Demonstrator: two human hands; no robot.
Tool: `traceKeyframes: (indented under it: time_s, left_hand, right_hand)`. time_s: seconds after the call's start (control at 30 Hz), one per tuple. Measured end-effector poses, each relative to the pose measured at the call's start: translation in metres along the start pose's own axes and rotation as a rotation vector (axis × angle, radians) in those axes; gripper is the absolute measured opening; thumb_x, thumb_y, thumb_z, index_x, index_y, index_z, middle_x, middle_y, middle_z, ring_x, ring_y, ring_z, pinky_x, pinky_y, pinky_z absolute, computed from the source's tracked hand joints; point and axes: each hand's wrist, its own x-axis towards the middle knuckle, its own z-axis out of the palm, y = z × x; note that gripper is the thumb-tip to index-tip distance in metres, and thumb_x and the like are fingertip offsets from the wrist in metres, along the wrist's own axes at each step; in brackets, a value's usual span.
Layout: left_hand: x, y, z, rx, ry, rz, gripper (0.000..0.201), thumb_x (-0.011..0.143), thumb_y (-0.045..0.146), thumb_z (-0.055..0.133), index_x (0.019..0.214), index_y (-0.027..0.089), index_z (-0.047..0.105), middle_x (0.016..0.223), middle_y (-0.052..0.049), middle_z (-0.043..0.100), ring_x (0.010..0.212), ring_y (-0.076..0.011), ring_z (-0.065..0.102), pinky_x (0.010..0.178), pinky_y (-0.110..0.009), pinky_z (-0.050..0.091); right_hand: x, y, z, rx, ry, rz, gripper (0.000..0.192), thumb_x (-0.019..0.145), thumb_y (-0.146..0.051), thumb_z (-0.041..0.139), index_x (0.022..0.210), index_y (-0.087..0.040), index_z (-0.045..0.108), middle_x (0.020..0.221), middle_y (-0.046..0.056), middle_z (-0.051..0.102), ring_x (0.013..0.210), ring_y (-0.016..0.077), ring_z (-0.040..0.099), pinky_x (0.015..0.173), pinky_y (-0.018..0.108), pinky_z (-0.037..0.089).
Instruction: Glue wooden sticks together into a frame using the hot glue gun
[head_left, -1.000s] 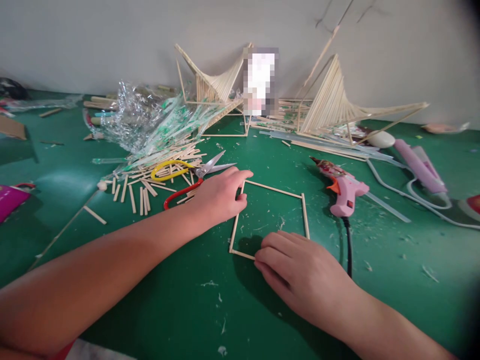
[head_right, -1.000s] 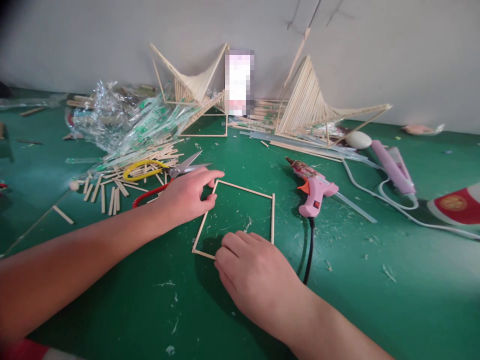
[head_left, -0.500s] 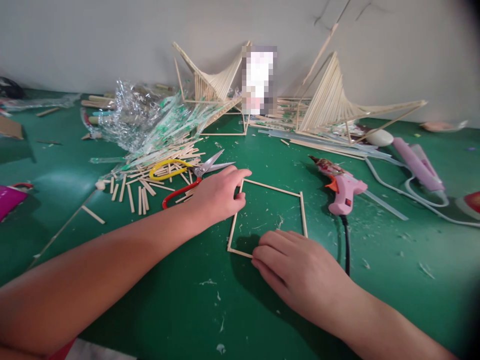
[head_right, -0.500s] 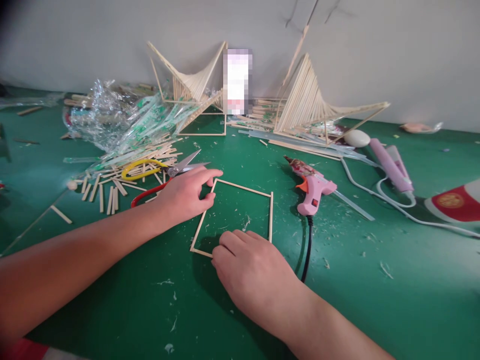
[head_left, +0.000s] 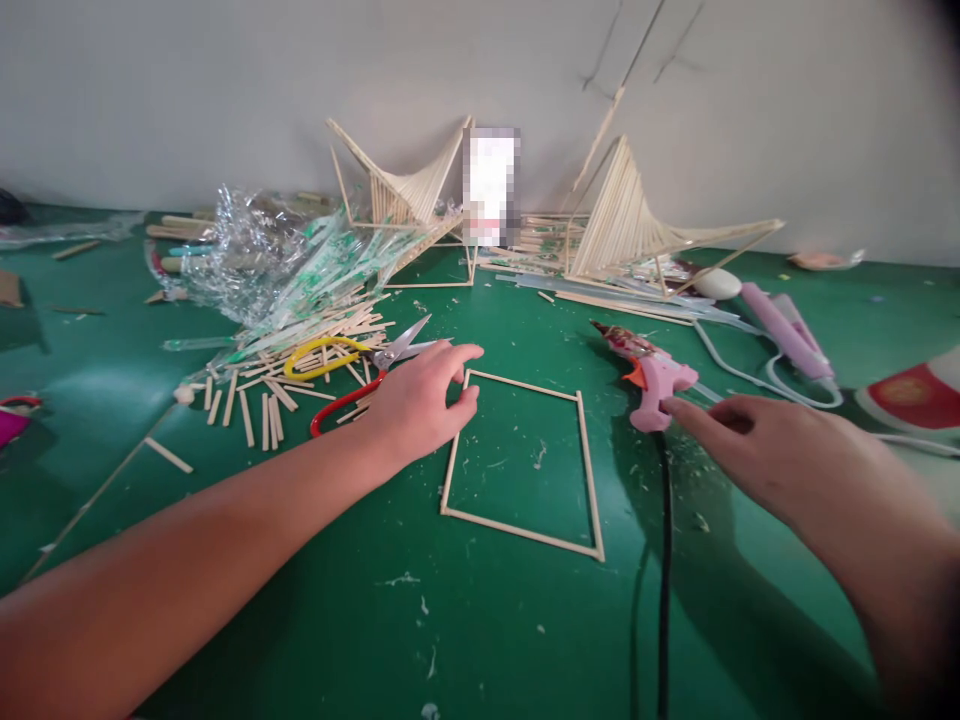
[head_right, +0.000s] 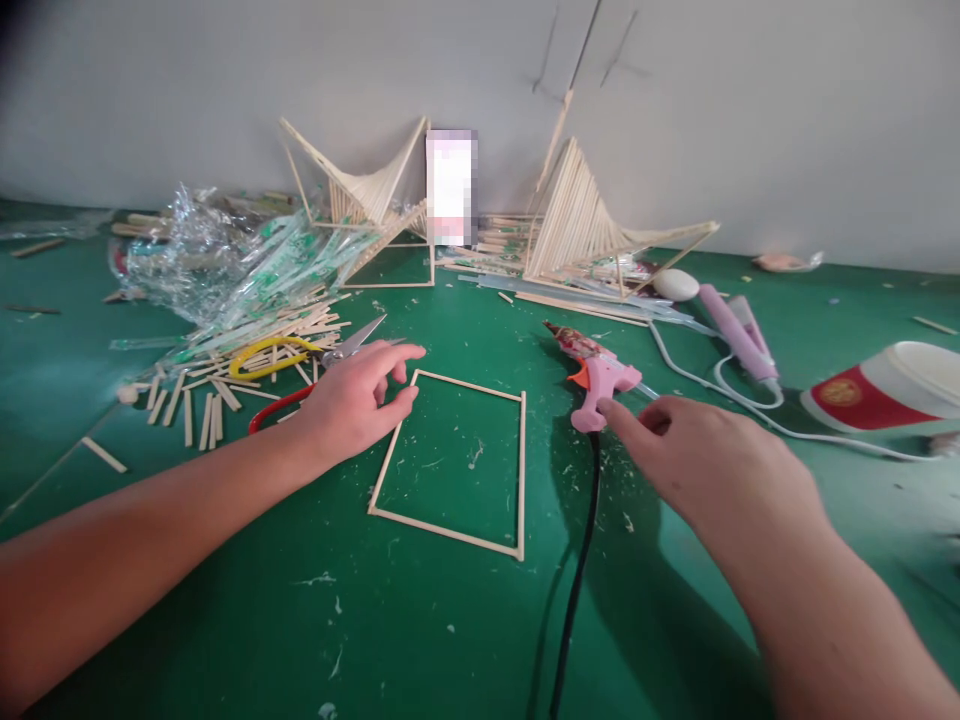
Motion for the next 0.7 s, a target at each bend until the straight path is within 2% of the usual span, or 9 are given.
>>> traceKeyframes:
  time_s: [0.13,0.3,0.4,0.5,0.57,0.7]
  left_hand:
    - [0.007,0.006,-0.001,0.082,0.041,0.085,0.030,0.085,0.017,0.054,0.115,0.016,0.058,0.092,-0.006,0.063,0.074,-0.0151,0.058,0.063,-0.027,0.047]
    - [0.028,0.027,0.000,0.259,-0.130,0.199,0.020,0.085,0.015,0.054,0.103,0.015,0.063,0.095,-0.008,0.067,0.092,-0.0235,0.059,0.077,-0.036,0.048]
    - [0.044,0.040,0.007,0.287,-0.211,0.256,0.014,0.083,0.015,0.056,0.093,0.015,0.066,0.086,-0.008,0.067,0.085,-0.0239,0.060,0.074,-0.037,0.047]
    - [0.054,0.049,0.017,0.305,-0.264,0.273,0.012,0.083,0.018,0.057,0.090,0.015,0.066,0.081,-0.008,0.067,0.080,-0.0234,0.060,0.070,-0.037,0.046]
    - [0.056,0.051,0.023,0.314,-0.288,0.289,0.011,0.083,0.018,0.058,0.088,0.014,0.067,0.082,-0.008,0.066,0.078,-0.0229,0.061,0.069,-0.036,0.046]
    - [0.056,0.049,0.029,0.331,-0.308,0.332,0.012,0.084,0.017,0.056,0.086,0.013,0.067,0.084,-0.008,0.065,0.079,-0.0227,0.061,0.072,-0.037,0.046]
  right_hand:
    - [0.015,-0.007,0.007,0.114,0.003,-0.033,0.058,0.079,-0.074,0.040,0.070,-0.021,0.064,0.065,0.012,0.057,0.053,0.0197,0.042,0.057,0.039,0.033]
    - [0.026,-0.016,0.009,0.295,-0.024,0.003,0.043,0.070,-0.062,0.063,0.056,-0.021,0.061,0.053,0.007,0.054,0.051,0.0203,0.047,0.055,0.035,0.031]
    - [0.026,-0.005,0.009,0.508,-0.082,0.051,0.039,0.071,-0.057,0.066,0.059,-0.019,0.064,0.049,0.006,0.057,0.047,0.0190,0.050,0.052,0.034,0.034]
    - [0.019,0.013,0.009,0.833,-0.176,0.077,0.033,0.075,-0.050,0.064,0.080,-0.018,0.067,0.073,0.010,0.070,0.059,0.0194,0.061,0.056,0.033,0.046]
    - [0.014,0.024,0.009,1.035,-0.214,0.097,0.028,0.075,-0.043,0.065,0.090,-0.019,0.065,0.087,0.009,0.071,0.068,0.0179,0.063,0.062,0.031,0.052]
    - [0.007,0.034,0.010,1.278,-0.247,0.119,0.022,0.069,-0.035,0.069,0.083,-0.022,0.058,0.072,0.000,0.060,0.060,0.0124,0.056,0.058,0.026,0.052]
